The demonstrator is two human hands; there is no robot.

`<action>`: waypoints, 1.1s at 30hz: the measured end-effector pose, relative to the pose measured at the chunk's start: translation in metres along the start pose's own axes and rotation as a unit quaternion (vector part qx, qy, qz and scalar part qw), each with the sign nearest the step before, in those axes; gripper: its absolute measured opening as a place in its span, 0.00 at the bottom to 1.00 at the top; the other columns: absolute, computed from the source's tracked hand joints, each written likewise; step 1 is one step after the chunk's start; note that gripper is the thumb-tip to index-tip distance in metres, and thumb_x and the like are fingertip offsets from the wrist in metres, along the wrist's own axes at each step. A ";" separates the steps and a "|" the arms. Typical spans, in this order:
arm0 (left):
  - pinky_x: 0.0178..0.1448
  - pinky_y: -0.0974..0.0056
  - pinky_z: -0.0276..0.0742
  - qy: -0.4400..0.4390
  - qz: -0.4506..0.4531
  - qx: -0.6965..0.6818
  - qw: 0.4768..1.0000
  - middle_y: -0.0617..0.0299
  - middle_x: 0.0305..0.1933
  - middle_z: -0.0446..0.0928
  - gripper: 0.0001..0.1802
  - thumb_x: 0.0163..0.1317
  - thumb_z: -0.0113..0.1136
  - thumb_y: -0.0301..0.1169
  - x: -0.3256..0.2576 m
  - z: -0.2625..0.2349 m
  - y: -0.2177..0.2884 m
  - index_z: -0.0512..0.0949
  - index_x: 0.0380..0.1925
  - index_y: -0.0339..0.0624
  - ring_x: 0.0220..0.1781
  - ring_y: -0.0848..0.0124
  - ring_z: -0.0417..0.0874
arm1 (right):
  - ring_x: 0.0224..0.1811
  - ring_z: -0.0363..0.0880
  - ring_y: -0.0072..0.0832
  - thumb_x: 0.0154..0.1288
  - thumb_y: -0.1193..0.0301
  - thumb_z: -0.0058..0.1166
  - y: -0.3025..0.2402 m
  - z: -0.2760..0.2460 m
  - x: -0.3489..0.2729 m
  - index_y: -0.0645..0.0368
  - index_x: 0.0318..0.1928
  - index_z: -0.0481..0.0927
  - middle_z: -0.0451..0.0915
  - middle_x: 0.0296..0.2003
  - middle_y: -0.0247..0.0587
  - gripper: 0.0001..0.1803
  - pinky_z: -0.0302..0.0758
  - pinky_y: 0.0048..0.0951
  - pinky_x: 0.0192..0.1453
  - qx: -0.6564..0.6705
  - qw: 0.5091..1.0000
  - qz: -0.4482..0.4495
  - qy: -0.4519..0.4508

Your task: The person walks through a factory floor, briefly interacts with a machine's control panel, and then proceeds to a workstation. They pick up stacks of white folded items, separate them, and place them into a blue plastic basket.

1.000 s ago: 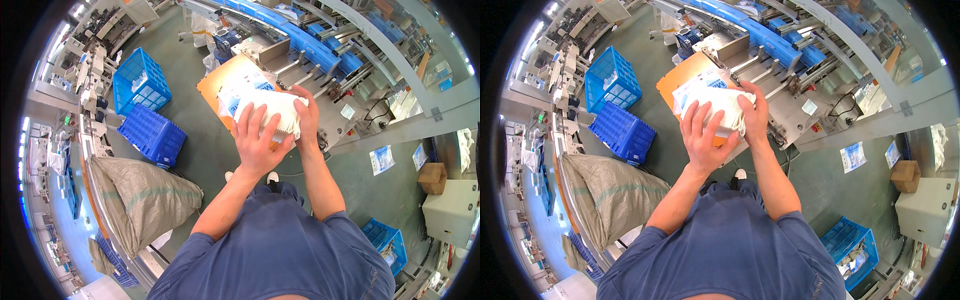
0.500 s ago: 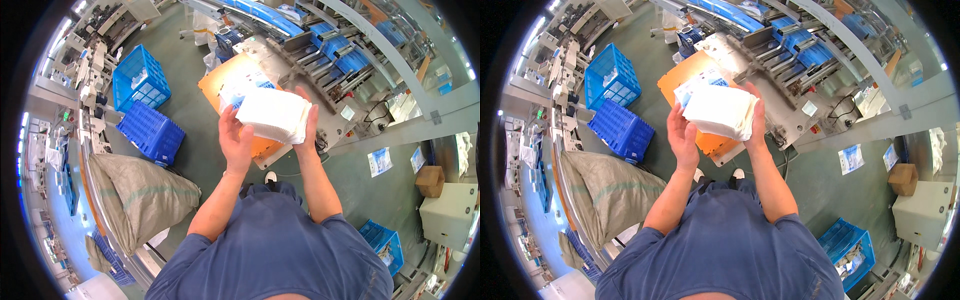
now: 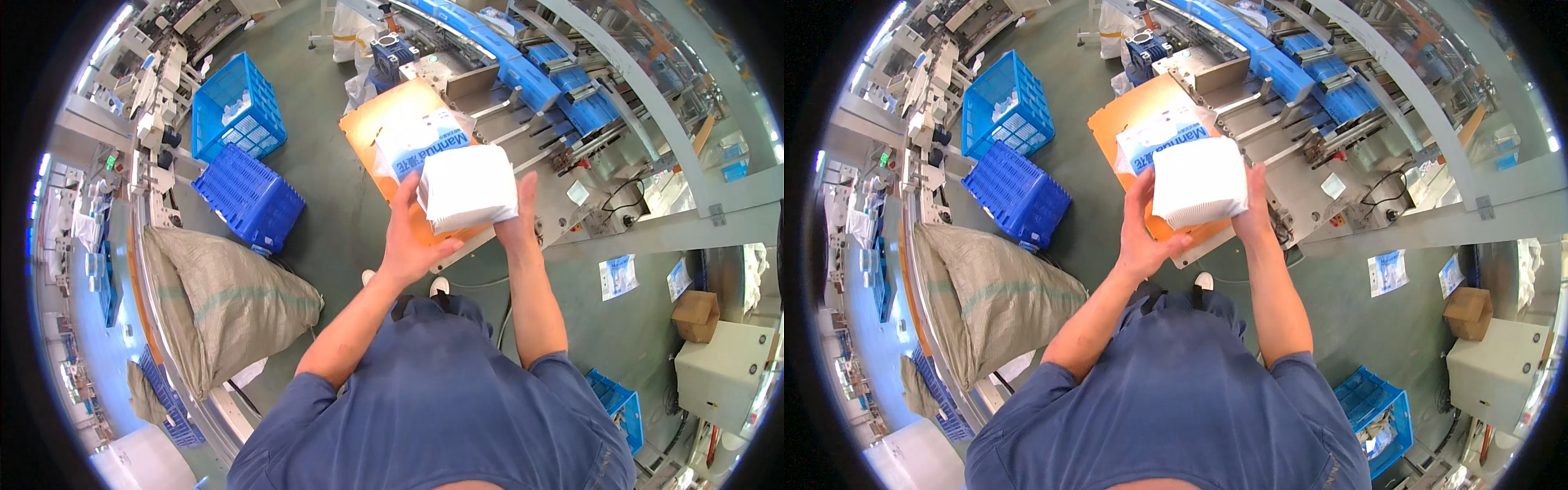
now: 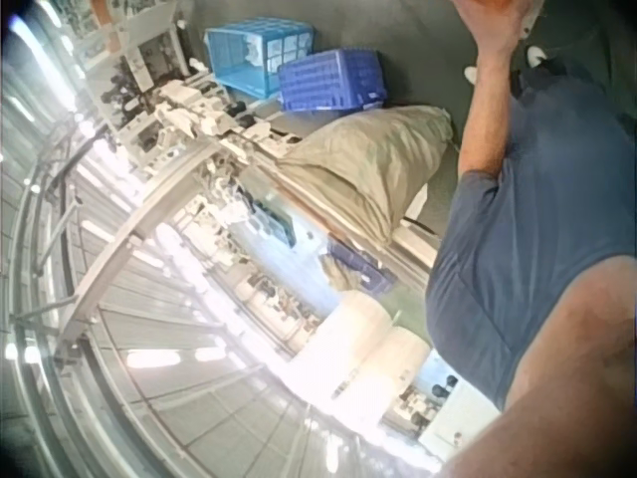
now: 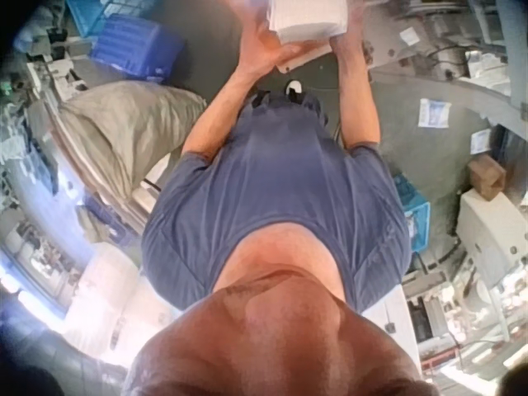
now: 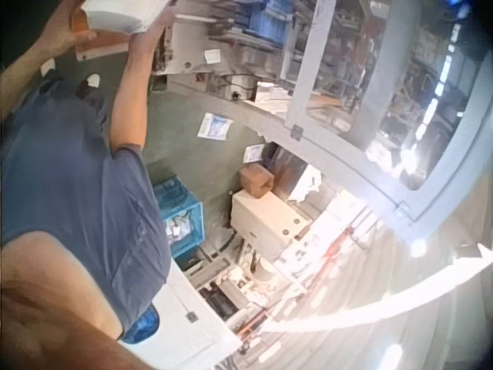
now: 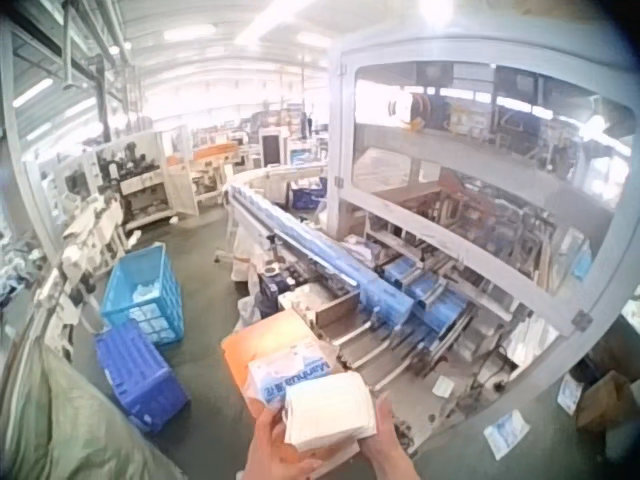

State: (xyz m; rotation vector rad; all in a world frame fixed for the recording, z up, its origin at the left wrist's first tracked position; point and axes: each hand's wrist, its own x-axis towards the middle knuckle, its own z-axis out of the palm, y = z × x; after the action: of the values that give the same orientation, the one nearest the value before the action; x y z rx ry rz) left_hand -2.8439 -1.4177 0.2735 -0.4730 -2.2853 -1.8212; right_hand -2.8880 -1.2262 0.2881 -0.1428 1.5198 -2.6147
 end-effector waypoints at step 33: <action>0.69 0.51 0.66 0.017 0.134 -0.094 0.986 0.49 0.66 0.63 0.71 0.42 0.81 0.35 0.028 0.022 -0.006 0.34 0.74 0.41 0.68 0.54 0.68 | 0.57 0.78 0.38 0.75 0.42 0.30 0.026 0.009 0.023 0.62 0.63 0.69 0.77 0.56 0.45 0.37 0.75 0.39 0.63 0.096 0.993 0.066 0.011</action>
State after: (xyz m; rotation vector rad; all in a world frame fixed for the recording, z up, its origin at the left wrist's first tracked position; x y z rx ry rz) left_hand -2.8713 -1.3938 0.2721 -0.7337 -1.9278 -1.8957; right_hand -2.9083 -1.2499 0.2701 0.0036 1.2295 -2.6436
